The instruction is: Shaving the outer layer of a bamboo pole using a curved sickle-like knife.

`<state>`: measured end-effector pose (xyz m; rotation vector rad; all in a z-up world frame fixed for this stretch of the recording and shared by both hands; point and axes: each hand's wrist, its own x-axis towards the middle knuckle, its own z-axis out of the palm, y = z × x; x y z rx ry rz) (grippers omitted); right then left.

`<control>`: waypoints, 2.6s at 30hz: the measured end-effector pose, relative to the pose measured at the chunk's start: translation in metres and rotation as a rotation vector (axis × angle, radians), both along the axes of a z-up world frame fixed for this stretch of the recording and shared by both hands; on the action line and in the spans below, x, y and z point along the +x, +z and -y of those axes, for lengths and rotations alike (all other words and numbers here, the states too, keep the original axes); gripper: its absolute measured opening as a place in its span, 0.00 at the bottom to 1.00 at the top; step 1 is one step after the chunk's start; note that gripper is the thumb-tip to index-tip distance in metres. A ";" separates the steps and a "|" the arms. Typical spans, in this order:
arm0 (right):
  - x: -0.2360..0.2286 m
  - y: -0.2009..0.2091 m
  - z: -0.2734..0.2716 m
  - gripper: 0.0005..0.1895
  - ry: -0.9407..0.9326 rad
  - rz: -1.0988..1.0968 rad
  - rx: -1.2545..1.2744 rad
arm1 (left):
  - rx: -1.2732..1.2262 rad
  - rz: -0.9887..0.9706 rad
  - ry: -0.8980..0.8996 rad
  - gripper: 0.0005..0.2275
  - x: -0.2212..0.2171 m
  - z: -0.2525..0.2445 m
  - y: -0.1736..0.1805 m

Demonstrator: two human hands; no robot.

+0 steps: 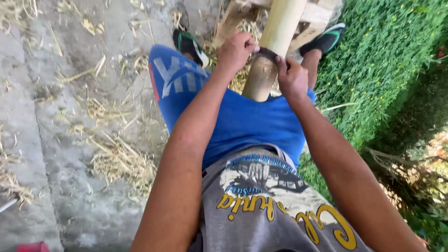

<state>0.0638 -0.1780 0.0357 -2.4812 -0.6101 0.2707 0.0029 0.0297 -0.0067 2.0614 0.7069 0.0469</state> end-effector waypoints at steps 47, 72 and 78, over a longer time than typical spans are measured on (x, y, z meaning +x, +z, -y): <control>0.007 0.016 0.039 0.04 0.633 0.469 -0.480 | -0.887 0.106 0.408 0.13 -0.045 0.071 -0.055; 0.017 0.025 -0.002 0.13 0.575 0.322 -0.502 | -0.926 0.176 0.500 0.13 -0.020 0.047 -0.058; 0.021 0.002 0.022 0.13 0.609 0.433 -0.486 | -0.863 0.191 0.486 0.11 -0.022 0.065 -0.090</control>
